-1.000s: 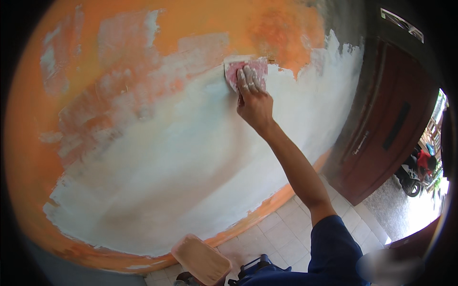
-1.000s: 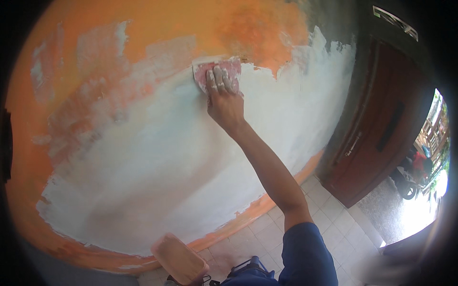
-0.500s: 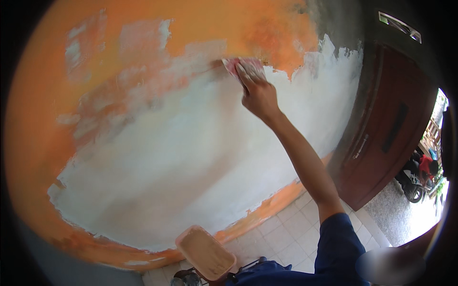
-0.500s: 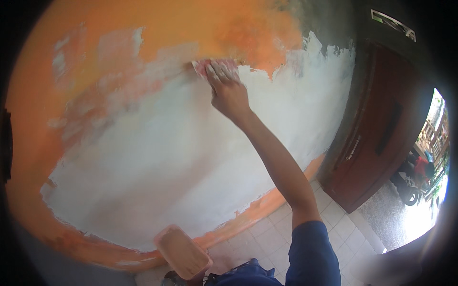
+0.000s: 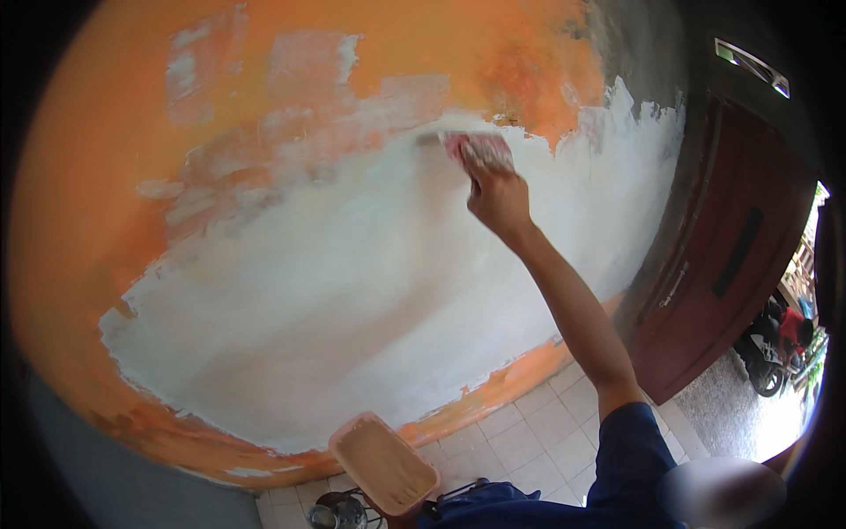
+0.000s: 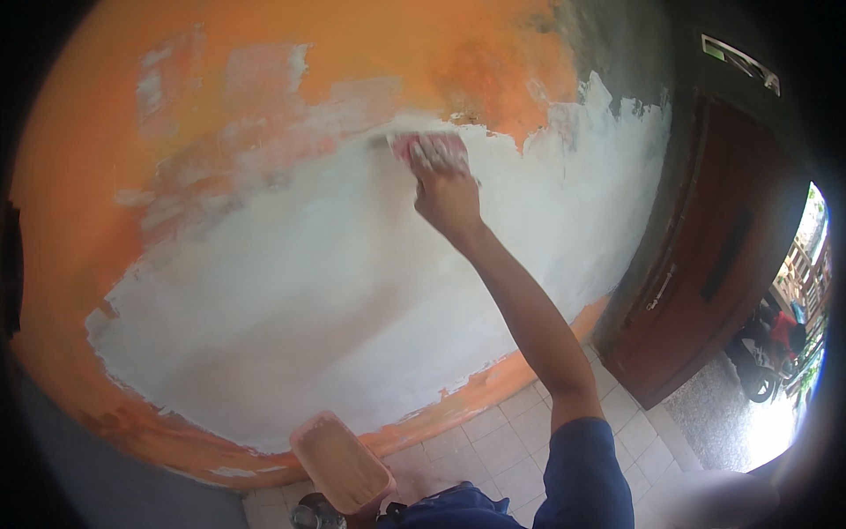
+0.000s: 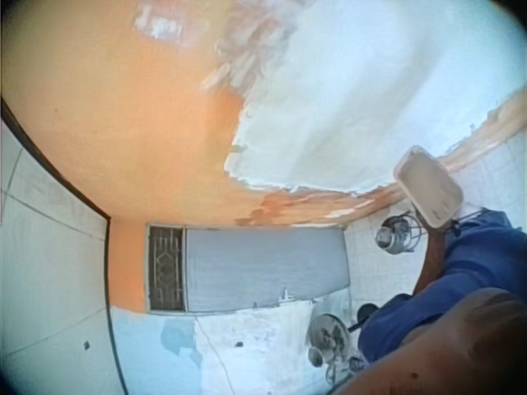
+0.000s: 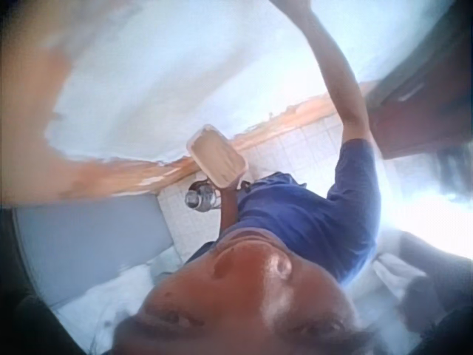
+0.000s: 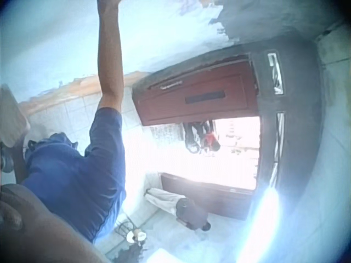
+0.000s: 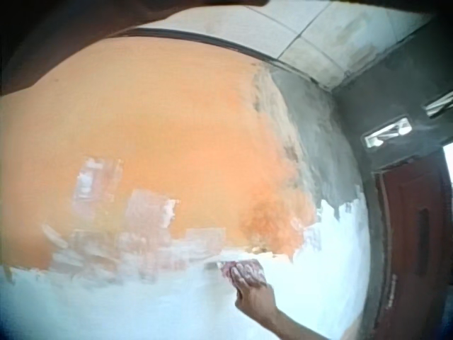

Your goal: The person applies a layer of plaster or putty to an orange wall using a red trowel, frequently dipping the trowel into a small plastic container to collect more material.

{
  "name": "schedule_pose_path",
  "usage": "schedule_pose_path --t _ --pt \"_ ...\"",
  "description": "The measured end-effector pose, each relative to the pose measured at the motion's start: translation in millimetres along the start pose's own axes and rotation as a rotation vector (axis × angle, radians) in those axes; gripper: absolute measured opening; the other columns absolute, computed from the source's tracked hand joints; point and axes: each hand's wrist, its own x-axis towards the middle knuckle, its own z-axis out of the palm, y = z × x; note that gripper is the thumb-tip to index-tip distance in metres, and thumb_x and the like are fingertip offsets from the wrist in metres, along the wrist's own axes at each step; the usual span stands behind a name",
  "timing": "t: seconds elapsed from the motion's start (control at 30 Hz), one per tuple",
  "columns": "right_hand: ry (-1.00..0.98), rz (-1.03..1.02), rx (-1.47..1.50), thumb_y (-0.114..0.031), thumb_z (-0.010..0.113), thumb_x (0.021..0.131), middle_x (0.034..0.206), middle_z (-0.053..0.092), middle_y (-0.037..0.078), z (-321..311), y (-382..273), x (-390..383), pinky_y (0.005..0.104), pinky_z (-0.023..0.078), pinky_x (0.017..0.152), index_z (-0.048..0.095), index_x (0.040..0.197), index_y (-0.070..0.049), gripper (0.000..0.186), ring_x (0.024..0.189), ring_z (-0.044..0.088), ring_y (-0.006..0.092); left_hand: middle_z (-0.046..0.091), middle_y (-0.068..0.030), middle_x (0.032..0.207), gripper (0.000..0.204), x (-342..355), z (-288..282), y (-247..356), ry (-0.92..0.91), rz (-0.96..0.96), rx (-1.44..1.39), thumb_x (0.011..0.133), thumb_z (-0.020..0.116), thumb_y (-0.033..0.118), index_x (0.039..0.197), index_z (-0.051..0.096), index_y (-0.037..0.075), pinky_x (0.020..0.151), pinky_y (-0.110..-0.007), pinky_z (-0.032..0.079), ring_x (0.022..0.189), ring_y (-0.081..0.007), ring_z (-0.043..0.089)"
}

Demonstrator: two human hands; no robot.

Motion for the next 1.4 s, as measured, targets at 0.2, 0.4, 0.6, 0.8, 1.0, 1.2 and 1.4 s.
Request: schedule_pose_path --t 0.2,0.4,0.6,0.8,1.0,1.2,1.4 --pt "-0.233 -0.176 -0.288 -0.013 0.067 0.073 0.137 0.042 0.024 59 -9 -12 0.0497 0.028 0.109 0.044 0.13 0.003 0.063 0.131 0.034 0.0406 0.053 -0.0153 0.126 0.058 1 -1 1 0.0 -0.008 -0.045 0.092 0.042 0.046 0.134 0.041 0.005 0.095 -0.047 0.046 0.111 -0.033 0.055" --pt "-0.398 0.207 0.36 0.009 0.051 0.069 0.112 0.064 0.017 -7 -69 -110 0.0386 0.051 0.086 0.055 0.123 0.0 0.054 0.101 0.064 0.0279 0.052 -0.0157 0.127 0.058 -8 -4 8 -0.029 0.006 -0.119 0.094 0.038 0.047 0.135 0.04 0.006 0.096 -0.048 0.045 0.112 -0.0336 0.055" --pt "-0.122 1.39 1.502 0.007 0.042 0.074 0.094 0.065 0.012 -72 -113 -207 0.034 0.055 0.075 0.058 0.105 0.008 0.034 0.08 0.064 0.0199 0.053 -0.0167 0.126 0.055 -3 19 11 -0.069 -0.027 -0.161 0.098 0.034 0.045 0.133 0.042 0.004 0.096 -0.046 0.046 0.111 -0.0334 0.056" --pt "-0.188 1.756 1.652 -0.007 0.053 0.078 0.098 0.061 0.011 -102 -152 -243 0.0392 0.054 0.08 0.054 0.108 0.002 0.031 0.088 0.063 0.0227 0.053 -0.0173 0.126 0.052 -3 22 12 0.0 -0.18 -0.178 0.098 0.034 0.043 0.132 0.043 0.004 0.096 -0.045 0.046 0.113 -0.0328 0.055" --pt "-0.275 1.96 1.704 -0.004 0.052 0.079 0.099 0.06 0.012 -103 -172 -243 0.0372 0.057 0.067 0.05 0.113 0.002 0.034 0.085 0.064 0.0239 0.052 -0.0172 0.126 0.054 -1 33 14 0.055 -0.239 -0.214 0.096 0.036 0.042 0.135 0.04 0.004 0.096 -0.047 0.045 0.112 -0.0328 0.055" --pt "-0.17 1.579 1.767 -0.002 0.053 0.079 0.096 0.061 0.014 -86 -146 -202 0.0349 0.053 0.057 0.052 0.107 0.004 0.029 0.077 0.064 0.0231 0.053 -0.0179 0.127 0.052 6 34 20 0.006 -0.228 -0.299 0.098 0.037 0.042 0.131 0.043 0.003 0.096 -0.046 0.046 0.111 -0.0336 0.055" --pt "0.301 0.336 0.523 0.006 0.047 0.086 0.104 0.062 0.012 -23 -73 -41 0.0314 0.049 0.072 0.056 0.112 0.004 0.027 0.085 0.061 0.0258 0.053 -0.0166 0.125 0.051 11 -8 18 0.066 -0.08 -0.116 0.098 0.036 0.042 0.131 0.043 0.004 0.093 -0.045 0.049 0.109 -0.0318 0.057"
